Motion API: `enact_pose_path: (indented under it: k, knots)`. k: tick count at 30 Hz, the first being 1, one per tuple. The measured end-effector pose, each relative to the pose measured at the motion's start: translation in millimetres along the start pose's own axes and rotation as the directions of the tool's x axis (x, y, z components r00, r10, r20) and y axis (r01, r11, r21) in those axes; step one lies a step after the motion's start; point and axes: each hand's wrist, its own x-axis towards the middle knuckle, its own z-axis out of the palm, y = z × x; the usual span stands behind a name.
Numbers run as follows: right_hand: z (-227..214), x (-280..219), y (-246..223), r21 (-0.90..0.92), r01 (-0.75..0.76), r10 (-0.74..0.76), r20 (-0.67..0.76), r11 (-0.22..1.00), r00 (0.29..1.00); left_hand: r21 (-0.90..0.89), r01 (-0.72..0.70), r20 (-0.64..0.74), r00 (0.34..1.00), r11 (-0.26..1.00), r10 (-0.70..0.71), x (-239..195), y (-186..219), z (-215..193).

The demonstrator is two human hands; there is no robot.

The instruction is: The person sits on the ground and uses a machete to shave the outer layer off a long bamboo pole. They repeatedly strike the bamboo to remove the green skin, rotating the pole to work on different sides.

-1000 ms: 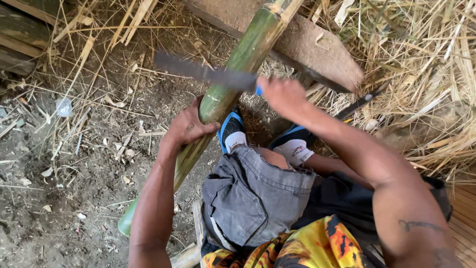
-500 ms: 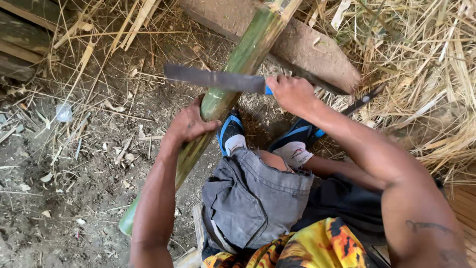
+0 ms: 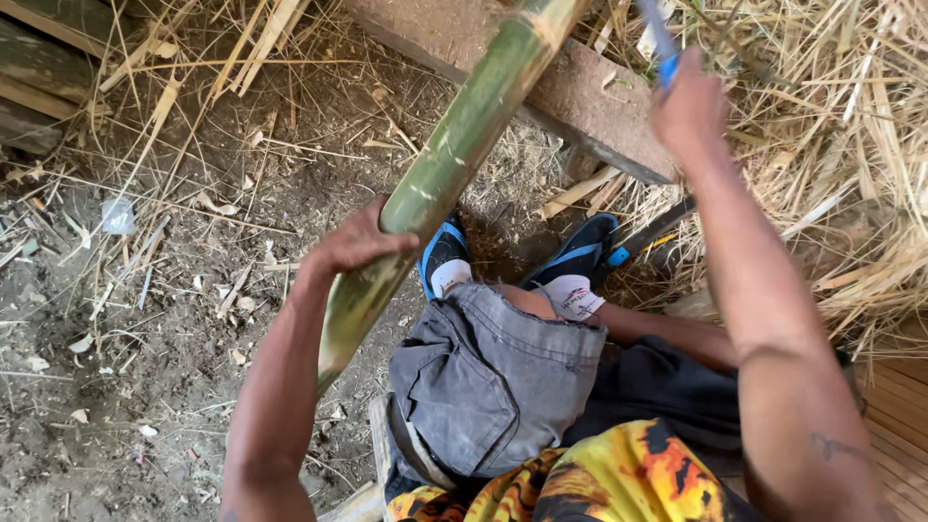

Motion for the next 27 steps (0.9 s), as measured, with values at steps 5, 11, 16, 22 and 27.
enact_pose_path:
  k: [5, 11, 16, 22, 27]
  knots:
    - [31, -80, -56, -0.21, 0.303, -0.279, 0.135, 0.93, 0.951, 0.484, 0.01, -0.268, 0.954, 0.875, 0.137, -41, 13, 31]
    - [79, -132, -79, -0.481, 0.83, -0.822, 0.325, 0.281, 0.467, 0.513, 0.025, -0.306, 0.939, 0.858, 0.155, -52, 27, 36]
    - [17, -38, -85, -0.34, 0.515, -0.511, 0.111, 0.787, 0.853, 0.475, 0.039, -0.335, 0.932, 0.879, 0.14, -46, 23, 31]
    - [52, -100, -104, -0.449, 0.655, -0.585, 0.305, 0.608, 0.752, 0.506, 0.085, -0.29, 0.954, 0.858, 0.076, -44, 34, 29]
    - [68, -33, -43, -0.36, 0.492, -0.431, 0.239, 0.793, 0.87, 0.502, 0.027, -0.303, 0.942, 0.865, 0.146, -42, 24, 28]
